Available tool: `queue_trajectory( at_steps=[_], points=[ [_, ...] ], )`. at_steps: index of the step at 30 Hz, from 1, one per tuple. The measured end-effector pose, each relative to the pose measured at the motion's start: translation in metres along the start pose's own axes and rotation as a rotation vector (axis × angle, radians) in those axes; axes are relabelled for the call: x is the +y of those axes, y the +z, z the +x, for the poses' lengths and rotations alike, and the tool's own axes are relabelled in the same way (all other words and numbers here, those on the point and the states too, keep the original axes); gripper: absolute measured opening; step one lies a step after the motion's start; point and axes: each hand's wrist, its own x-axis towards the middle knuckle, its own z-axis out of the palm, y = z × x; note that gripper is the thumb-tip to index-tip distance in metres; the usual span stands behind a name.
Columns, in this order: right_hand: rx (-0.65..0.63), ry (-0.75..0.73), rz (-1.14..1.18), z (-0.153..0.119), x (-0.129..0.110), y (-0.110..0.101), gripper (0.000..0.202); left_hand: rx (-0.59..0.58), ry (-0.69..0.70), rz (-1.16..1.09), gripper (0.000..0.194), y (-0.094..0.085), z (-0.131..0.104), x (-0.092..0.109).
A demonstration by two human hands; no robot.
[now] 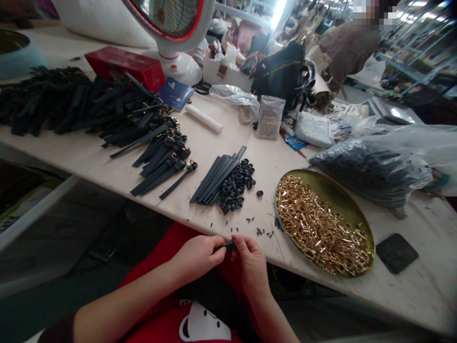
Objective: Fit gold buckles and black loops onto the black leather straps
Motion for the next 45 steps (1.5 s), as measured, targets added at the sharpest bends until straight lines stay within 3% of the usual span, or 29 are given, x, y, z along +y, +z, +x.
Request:
queue_trajectory(
  at_steps=[3,9,12,16,19,22,25,30,33,39,42,45],
  points=[
    [-0.033,-0.033,-0.042,-0.002,0.0,-0.003,0.023,0.004,0.016,-0.009,0.023,0.004,-0.002,0.0],
    [-0.113,0.123,0.199,-0.01,-0.006,0.002,0.024,0.074,0.029,-0.273,0.018,0.009,-0.017,0.006],
    [-0.132,0.044,0.14,-0.021,-0.008,0.004,0.023,0.057,0.06,-0.404,0.025,0.007,-0.027,0.008],
    [-0.209,-0.056,0.061,-0.036,-0.011,0.003,0.029,0.095,0.017,-0.499,0.018,0.006,-0.035,0.006],
    [-0.237,0.029,0.197,-0.044,-0.014,0.003,0.039,0.121,-0.015,-0.454,0.018,0.005,-0.04,0.004],
    [-0.291,0.143,0.262,-0.049,-0.015,0.005,0.025,0.138,-0.039,-0.381,0.019,0.004,-0.047,0.005],
    [-0.386,0.21,0.305,-0.051,-0.011,0.007,0.025,0.138,-0.036,-0.296,0.017,0.002,-0.053,0.006],
    [-0.293,0.14,0.368,-0.049,0.003,0.008,0.023,0.16,-0.08,-0.104,0.017,0.002,-0.052,0.002],
    [-0.24,0.089,0.312,-0.048,0.009,0.007,0.023,0.145,-0.09,-0.135,0.018,0.003,-0.049,-0.001],
    [-0.437,0.294,0.268,-0.04,0.01,-0.002,0.032,0.087,-0.118,-0.178,0.02,0.007,-0.04,-0.004],
    [-0.482,0.332,0.251,-0.034,0.009,-0.005,0.032,0.076,-0.132,-0.152,0.021,0.006,-0.035,-0.006],
    [-0.497,0.281,0.181,-0.029,0.006,-0.006,0.031,-0.001,-0.154,-0.269,0.022,0.003,-0.031,-0.005]
  ],
)
